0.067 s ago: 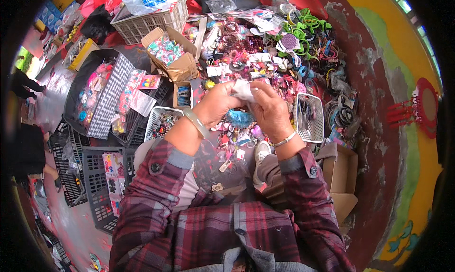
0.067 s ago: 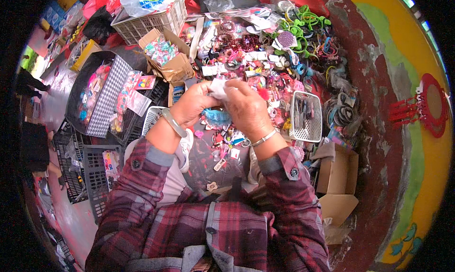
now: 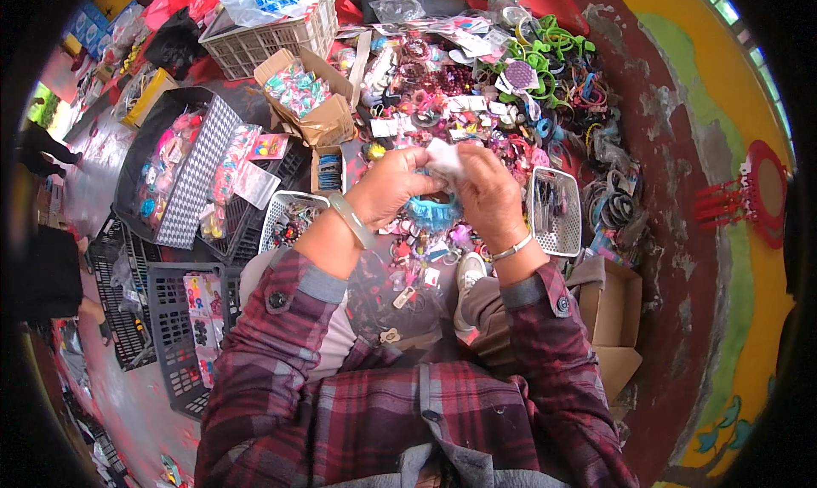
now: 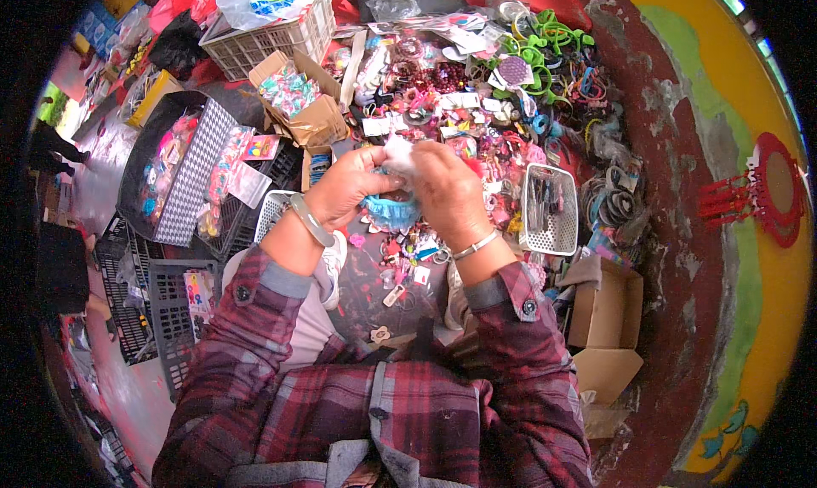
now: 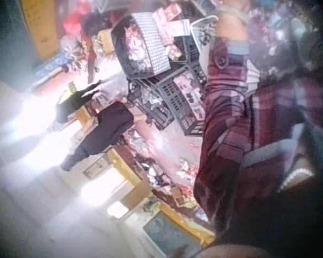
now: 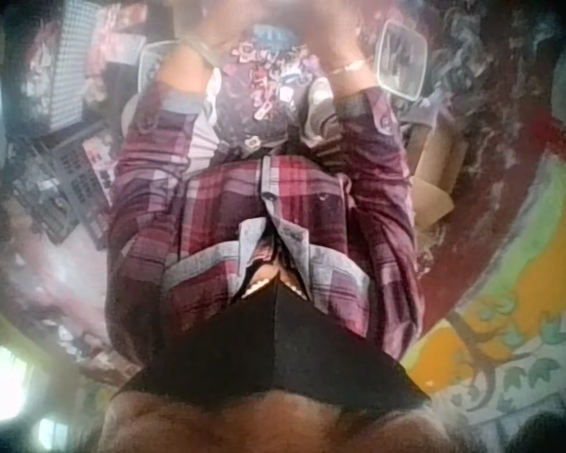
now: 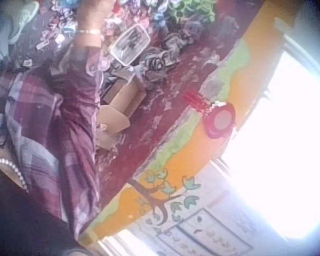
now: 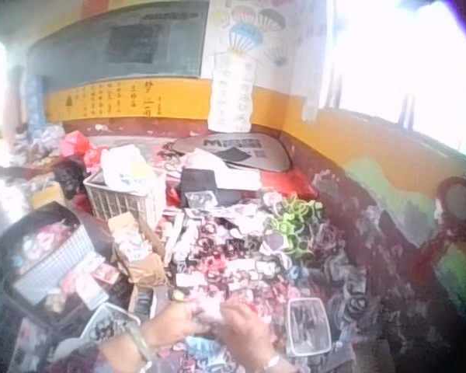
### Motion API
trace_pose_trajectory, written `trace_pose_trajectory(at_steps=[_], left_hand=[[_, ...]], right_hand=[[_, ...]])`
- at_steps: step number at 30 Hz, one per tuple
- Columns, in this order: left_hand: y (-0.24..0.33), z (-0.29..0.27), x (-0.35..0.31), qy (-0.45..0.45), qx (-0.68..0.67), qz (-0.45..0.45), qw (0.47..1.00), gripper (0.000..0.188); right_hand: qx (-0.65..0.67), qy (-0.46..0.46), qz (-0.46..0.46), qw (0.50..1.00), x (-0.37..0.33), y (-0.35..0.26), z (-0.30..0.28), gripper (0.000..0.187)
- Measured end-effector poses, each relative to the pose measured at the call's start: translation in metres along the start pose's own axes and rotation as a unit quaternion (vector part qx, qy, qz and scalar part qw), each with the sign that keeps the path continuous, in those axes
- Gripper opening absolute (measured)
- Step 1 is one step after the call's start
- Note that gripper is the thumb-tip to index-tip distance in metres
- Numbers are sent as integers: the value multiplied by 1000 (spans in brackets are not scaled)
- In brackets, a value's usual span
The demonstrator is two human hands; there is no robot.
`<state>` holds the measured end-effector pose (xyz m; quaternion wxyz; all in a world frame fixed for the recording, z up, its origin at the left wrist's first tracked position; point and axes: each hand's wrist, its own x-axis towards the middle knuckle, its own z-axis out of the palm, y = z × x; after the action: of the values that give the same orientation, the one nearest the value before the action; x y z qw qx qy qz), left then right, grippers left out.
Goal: The person sits on the floor and sorts through various hair accessories, including hair ties and clips. They pick up items, examine them, and place them into different baskets or piles.
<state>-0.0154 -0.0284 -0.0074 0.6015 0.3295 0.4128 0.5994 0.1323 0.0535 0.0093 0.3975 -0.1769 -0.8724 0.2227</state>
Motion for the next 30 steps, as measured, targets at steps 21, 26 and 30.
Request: trace_pose_trajectory(at_steps=[21,26,30], left_hand=[[11,22,-14,38,620,528,579,22],[15,9,-12,66,619,524,581,23],[26,21,-19,95,656,524,535,22]], right_hand=[[56,-7,109,992,6,-29,-23,12],[-90,-89,124,984,-4,11,-35,8],[-80,60,209,973,6,16,-56,11]])
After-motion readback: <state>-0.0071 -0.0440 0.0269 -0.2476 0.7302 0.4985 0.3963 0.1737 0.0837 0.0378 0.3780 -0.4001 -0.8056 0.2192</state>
